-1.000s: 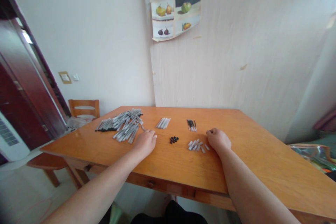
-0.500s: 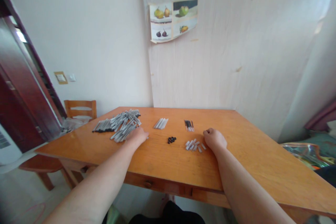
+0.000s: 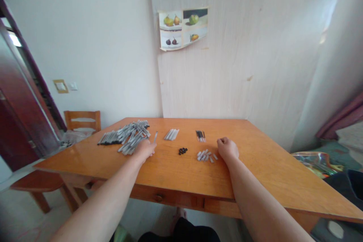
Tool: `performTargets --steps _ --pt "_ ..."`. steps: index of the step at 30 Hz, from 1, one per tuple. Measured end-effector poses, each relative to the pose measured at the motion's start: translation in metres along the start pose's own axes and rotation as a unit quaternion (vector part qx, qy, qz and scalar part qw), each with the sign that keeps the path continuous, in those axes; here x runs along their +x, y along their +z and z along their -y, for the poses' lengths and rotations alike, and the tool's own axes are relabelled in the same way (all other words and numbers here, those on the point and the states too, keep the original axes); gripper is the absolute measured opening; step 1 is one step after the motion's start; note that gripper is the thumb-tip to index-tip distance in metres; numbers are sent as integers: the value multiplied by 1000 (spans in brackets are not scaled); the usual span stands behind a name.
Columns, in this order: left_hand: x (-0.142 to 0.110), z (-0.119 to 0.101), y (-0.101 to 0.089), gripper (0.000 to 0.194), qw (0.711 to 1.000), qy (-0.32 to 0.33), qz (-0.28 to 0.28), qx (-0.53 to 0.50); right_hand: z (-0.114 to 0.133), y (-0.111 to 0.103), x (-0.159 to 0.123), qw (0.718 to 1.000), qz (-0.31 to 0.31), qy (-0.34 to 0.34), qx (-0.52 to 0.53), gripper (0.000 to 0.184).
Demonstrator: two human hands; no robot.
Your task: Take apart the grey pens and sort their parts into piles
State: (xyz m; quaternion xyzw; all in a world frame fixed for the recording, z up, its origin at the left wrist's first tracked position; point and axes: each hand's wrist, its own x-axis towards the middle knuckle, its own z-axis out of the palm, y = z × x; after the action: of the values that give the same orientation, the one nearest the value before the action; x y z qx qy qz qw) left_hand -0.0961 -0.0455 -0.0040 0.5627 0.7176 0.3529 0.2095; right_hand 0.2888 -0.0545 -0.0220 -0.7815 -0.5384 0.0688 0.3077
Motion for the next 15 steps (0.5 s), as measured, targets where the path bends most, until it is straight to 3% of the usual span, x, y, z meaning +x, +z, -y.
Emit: performTargets --steps 5,10,13,15 --pt "-24 -7 9 20 978 1 17 -209 6 -5 -5 996 -70 6 48 44" --pt "-50 -18 14 19 893 2 90 -441 33 -13 -22 985 -109 -56 119 38" --pt "-62 -23 21 24 858 5 141 -494 58 -10 -51 972 -54 -118 197 37" --pt "-70 -26 27 26 841 10 164 -515 75 -1 -77 958 25 -152 240 40"
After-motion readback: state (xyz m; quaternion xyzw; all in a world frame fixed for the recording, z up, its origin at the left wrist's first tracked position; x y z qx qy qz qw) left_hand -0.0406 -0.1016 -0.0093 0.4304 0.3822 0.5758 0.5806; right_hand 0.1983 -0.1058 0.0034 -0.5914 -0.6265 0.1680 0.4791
